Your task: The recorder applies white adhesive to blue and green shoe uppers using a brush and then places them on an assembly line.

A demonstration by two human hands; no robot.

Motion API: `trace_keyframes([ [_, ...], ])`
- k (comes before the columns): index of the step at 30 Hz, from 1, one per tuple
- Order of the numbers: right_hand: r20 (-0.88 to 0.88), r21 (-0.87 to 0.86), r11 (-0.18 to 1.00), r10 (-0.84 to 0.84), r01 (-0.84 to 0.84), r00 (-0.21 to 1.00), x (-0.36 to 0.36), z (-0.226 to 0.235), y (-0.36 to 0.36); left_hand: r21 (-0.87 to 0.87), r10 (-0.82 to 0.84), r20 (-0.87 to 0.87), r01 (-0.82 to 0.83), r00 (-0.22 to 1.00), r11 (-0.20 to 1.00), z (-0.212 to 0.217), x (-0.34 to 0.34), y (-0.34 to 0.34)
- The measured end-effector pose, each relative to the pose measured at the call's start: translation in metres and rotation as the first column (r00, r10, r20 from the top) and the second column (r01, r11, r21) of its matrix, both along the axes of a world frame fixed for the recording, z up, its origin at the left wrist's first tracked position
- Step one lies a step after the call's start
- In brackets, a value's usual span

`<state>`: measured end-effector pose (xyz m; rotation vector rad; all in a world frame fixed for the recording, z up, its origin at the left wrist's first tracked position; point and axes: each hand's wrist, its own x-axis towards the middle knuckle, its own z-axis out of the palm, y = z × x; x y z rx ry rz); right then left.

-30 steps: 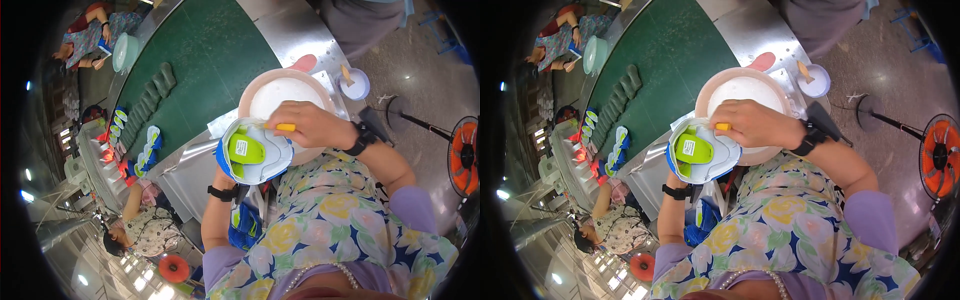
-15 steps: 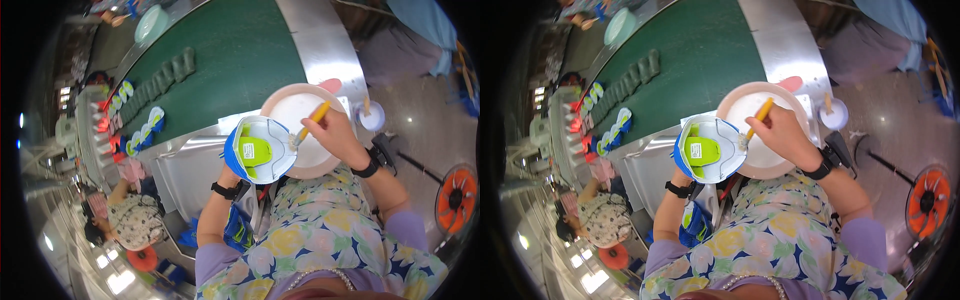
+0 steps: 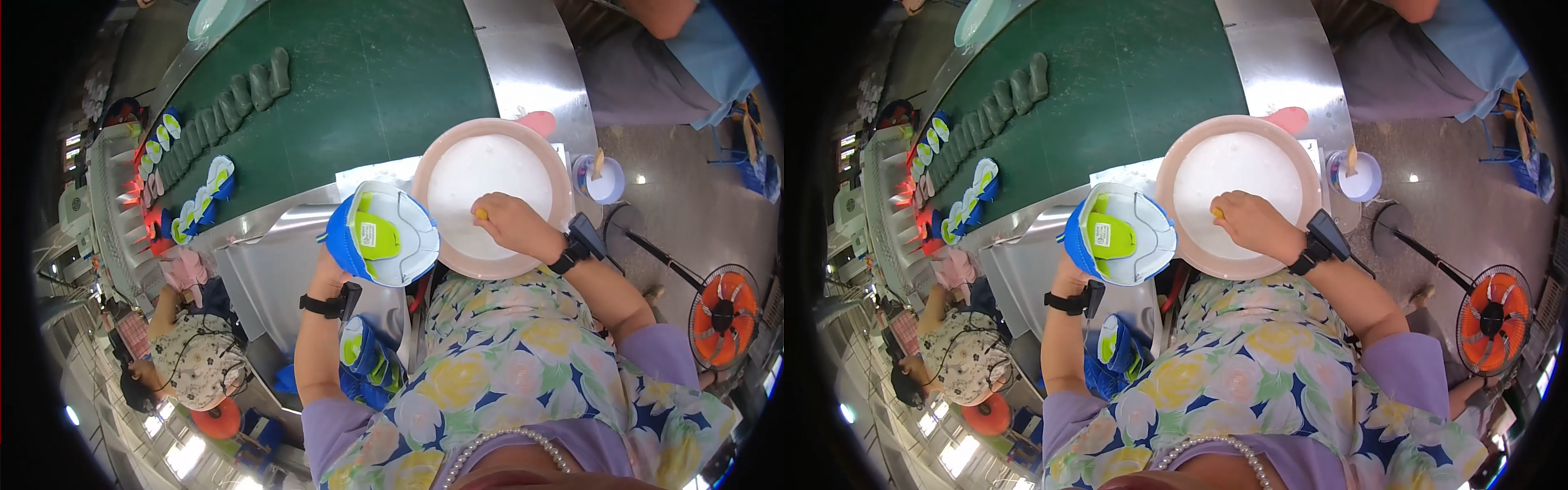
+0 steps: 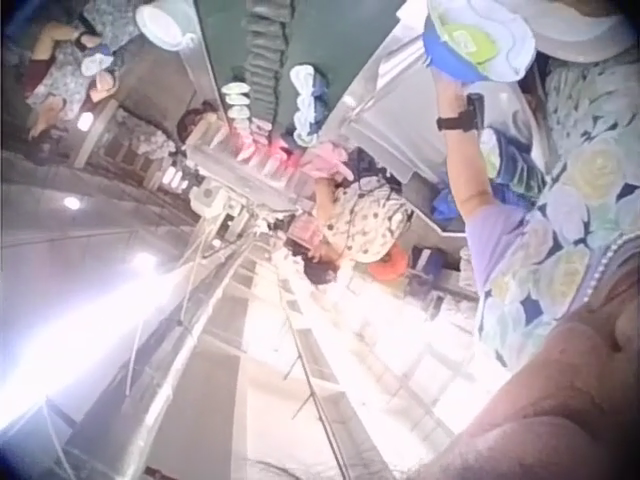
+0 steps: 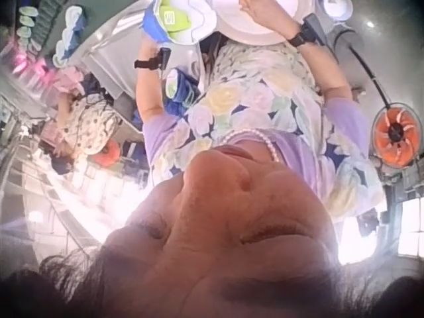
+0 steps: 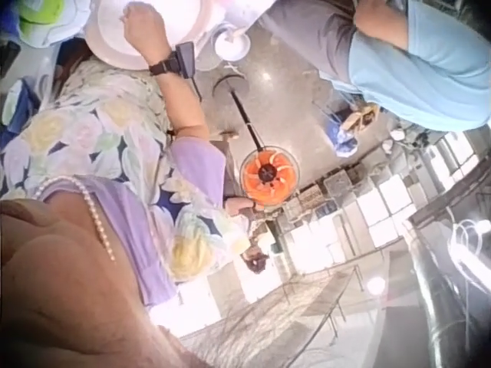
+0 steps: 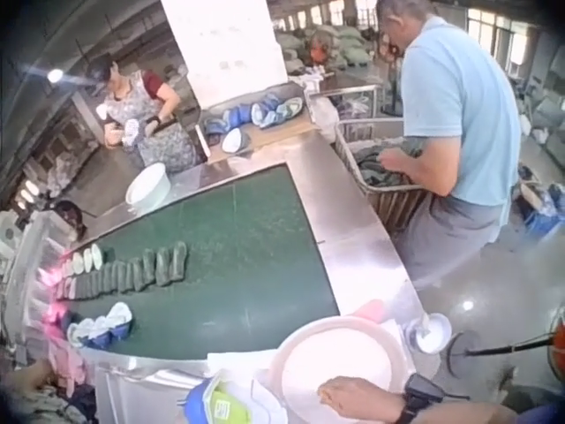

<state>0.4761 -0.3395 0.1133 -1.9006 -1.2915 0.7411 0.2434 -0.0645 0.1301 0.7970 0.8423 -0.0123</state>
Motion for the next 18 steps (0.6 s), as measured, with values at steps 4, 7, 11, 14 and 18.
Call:
trace_keyframes([
  [4,0.005,0.022,0.996,-0.082,0.082,0.997,0.017,0.014,-0.023,-0.063,-0.086,-0.061,0.082,0.994,0.995,-0.013,0.008,-0.006],
  [7,-0.338,0.104,0.913,-0.34,0.394,0.878,0.032,0.046,-0.019,-0.08,-0.179,-0.11,0.171,0.978,0.982,-0.01,0.039,-0.026],
  [11,-0.34,0.36,0.811,-0.346,0.461,0.875,0.041,0.051,-0.015,-0.043,-0.188,0.016,0.189,0.982,0.981,-0.016,0.069,-0.045],
  [14,-0.292,0.047,0.862,-0.472,0.505,0.832,0.039,0.049,-0.023,0.012,-0.036,0.113,0.035,0.993,0.999,-0.013,0.083,-0.056],
  [18,-0.57,-0.119,0.836,-0.5,0.536,0.652,0.024,0.042,-0.013,0.191,0.164,0.058,-0.172,0.985,0.966,-0.023,0.056,-0.036],
])
